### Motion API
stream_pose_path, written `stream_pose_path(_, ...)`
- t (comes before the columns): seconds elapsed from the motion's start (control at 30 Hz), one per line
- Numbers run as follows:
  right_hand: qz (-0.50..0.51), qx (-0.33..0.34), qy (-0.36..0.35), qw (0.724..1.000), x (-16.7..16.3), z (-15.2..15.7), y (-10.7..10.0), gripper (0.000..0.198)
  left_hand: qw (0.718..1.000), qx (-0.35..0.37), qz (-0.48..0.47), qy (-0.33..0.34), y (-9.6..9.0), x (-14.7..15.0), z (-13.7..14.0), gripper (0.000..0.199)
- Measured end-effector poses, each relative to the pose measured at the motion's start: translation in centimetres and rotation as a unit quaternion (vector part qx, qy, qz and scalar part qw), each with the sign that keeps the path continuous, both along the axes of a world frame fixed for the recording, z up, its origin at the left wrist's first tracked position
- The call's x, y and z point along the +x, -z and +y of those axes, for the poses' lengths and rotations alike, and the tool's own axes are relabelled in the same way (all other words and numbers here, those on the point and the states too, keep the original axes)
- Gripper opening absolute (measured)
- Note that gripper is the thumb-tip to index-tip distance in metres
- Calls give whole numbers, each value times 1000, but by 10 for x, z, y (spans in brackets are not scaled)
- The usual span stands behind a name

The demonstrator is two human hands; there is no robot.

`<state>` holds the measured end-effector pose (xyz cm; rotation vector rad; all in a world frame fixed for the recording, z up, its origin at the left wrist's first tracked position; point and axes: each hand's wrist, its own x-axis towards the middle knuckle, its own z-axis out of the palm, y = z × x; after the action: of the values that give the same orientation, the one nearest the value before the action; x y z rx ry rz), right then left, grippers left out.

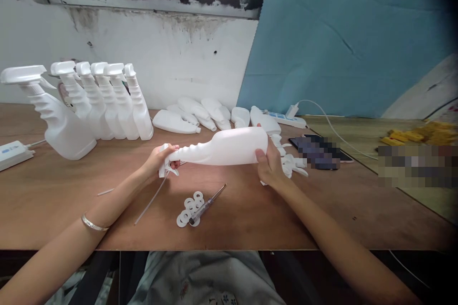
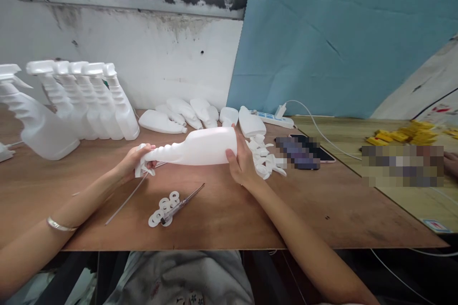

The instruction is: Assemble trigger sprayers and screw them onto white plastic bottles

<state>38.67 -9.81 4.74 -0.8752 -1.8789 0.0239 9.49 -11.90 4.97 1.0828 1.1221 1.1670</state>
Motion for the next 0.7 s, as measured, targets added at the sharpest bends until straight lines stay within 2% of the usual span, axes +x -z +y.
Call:
stream_pose_path(0.2, 14, -2, -7, 1000, -2, -8, -6, 56, 1000, 6, -3, -2, 3, -3, 1, 27)
stream_pose_path(0.37, 62, 9, -2, 998, -4, -13, -6, 43, 1000, 16, -26, 3, 1, -1, 0, 28)
stream_pose_path(0.5, 106, -16, -31, 994, -6, -14, -2, 44, 997, -28, -64, 36, 3, -2, 3, 25)
stream_pose_path(0.57, 96, 3, -56, 994, -7, -14, -3, 44, 994, -57, -84, 36, 3, -3, 4, 22)
stream_pose_path(0.63, 71, 45, -71, 994, -9, -14, -5, 51, 992, -78, -96, 22, 1, -2, 4, 19)
stream_pose_path(0.7, 52, 63, -86, 993, -11, -14, -7, 67, 990, -93, -103, 8, -2, -2, 3, 17)
